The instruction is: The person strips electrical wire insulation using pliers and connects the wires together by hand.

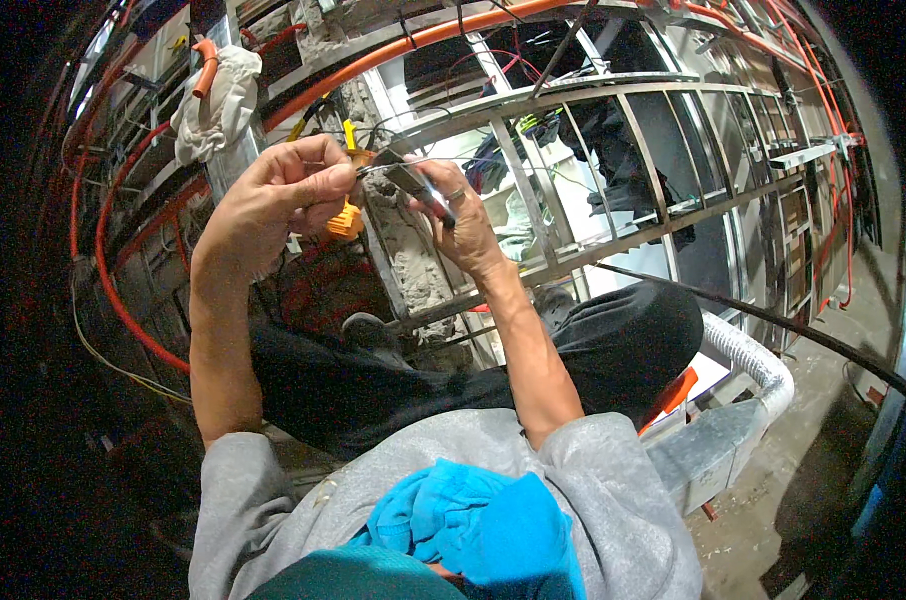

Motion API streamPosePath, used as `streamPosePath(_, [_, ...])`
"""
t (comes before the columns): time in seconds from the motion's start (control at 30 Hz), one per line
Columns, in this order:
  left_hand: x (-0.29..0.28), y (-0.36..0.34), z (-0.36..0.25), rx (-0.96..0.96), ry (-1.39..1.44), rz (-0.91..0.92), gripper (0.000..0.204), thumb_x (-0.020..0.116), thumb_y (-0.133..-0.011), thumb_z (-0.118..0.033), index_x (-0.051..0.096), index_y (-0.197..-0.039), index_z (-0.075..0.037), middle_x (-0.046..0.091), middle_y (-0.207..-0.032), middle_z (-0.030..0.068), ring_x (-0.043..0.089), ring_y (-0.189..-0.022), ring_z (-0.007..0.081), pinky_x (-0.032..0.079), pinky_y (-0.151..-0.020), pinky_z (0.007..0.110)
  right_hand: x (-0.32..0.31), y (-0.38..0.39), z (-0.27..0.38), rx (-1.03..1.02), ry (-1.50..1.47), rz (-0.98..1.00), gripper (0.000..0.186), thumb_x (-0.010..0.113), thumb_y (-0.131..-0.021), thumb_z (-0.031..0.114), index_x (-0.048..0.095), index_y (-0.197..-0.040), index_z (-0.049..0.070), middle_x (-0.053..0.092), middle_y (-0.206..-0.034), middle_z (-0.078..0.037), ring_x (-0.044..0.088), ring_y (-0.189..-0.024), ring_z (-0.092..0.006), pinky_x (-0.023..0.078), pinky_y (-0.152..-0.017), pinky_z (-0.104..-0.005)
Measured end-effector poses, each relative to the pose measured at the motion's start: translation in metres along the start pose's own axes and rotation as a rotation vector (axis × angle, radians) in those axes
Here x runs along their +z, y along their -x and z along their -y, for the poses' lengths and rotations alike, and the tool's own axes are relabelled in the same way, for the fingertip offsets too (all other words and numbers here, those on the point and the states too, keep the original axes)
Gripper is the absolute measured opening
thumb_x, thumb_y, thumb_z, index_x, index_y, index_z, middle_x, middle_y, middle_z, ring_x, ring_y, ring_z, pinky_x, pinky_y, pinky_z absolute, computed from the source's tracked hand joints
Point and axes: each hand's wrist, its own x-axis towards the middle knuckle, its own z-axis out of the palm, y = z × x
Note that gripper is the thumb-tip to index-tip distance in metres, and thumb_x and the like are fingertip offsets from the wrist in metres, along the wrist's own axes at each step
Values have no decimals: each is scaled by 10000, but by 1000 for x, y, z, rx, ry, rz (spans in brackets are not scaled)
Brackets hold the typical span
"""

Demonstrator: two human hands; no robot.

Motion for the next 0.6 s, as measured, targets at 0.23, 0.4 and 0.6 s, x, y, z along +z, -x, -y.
streamPosePath(0.23, [0, -2, 3, 21, -90, 13, 255, 722, -1001, -303, 646, -941, -68, 477, -674, -96, 377, -565, 4, 229, -498, 206, -2, -7, 2, -137, 119, -23, 405, 681, -950, -34, 570, -1331, 49, 626, -1274, -146, 632, -1166, -259, 497, -975, -337])
streamPosePath(0.4, [3, -3, 0, 19, -104, 8, 265, 717, -1006, -307, 648, -935, -61, 474, -666, -93, 375, -566, 7, 226, -500, 208, -6, -4, -10, -125, 150, -31, 380, 686, -940, -49, 562, -1286, 44, 633, -1232, -141, 650, -1122, -259, 511, -941, -325])
streamPosePath(0.6, [6, -1, 0, 56, -132, 11, 273, 731, -999, -313, 644, -938, -62, 481, -666, -88, 391, -567, 7, 237, -498, 206, -13, -3, -13, -146, 194, -33, 391, 686, -918, -61, 548, -1265, 53, 644, -1158, -150, 670, -1008, -270, 529, -877, -331])
